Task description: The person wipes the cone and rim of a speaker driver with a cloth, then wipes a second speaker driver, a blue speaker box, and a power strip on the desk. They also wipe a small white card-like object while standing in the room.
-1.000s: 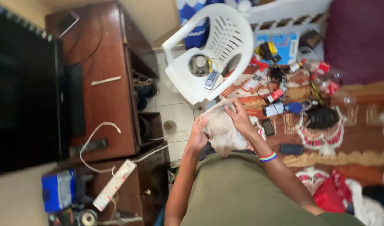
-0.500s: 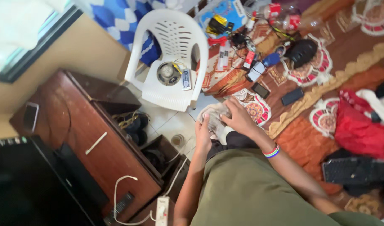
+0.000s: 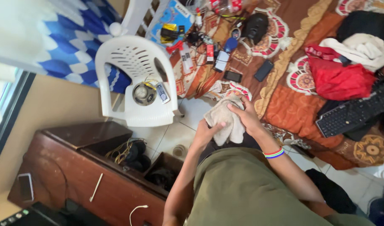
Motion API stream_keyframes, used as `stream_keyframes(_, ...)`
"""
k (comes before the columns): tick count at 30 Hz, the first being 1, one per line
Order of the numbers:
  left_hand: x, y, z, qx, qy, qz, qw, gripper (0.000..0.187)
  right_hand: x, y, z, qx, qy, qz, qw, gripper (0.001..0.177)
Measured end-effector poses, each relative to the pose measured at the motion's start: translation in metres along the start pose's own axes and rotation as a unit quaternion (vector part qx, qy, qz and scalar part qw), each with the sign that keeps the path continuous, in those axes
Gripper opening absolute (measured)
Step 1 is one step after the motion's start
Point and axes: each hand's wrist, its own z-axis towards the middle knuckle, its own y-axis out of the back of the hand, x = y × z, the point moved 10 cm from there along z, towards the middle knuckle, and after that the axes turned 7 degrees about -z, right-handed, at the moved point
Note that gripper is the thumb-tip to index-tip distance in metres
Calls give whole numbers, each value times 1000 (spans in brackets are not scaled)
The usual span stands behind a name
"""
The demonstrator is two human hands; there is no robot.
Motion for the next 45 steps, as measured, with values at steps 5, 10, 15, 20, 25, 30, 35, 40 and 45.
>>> stream_keyframes(5,5,-36,17,31,-42,20,998,42,0,28,-6,20,-10,12,1000,47)
stream_keyframes(10,7,-50,32,-3,-80,56,995,38,-31,49,-5,86,-103,-36,990,82)
stream_keyframes(15,-21,-58,43,-85,-132,205,966,43,-46,71,2,112,-120,-121,979,77)
stream_keyframes(20,-27,-64,80,-42,-123,202,971,42,-50,101,18,88,-87,-307,944,73)
stream_keyframes(25,13,-69,116,19,-98,204,974,37,-30,119,29,62,4,-376,925,78)
stream_keyframes(30,54,-44,146,7,-69,259,963,36,-11,134,27,40,-49,-404,913,66)
stream_keyframes(35,103,-4,153,-50,59,162,984,44,31,129,30,36,35,-406,913,67)
stream_keyframes(40,110,11,159,-120,83,106,984,47,19,125,54,55,-44,-431,900,65)
stream_keyframes(45,69,37,183,-145,35,84,985,47,-24,127,90,60,-85,-531,841,68)
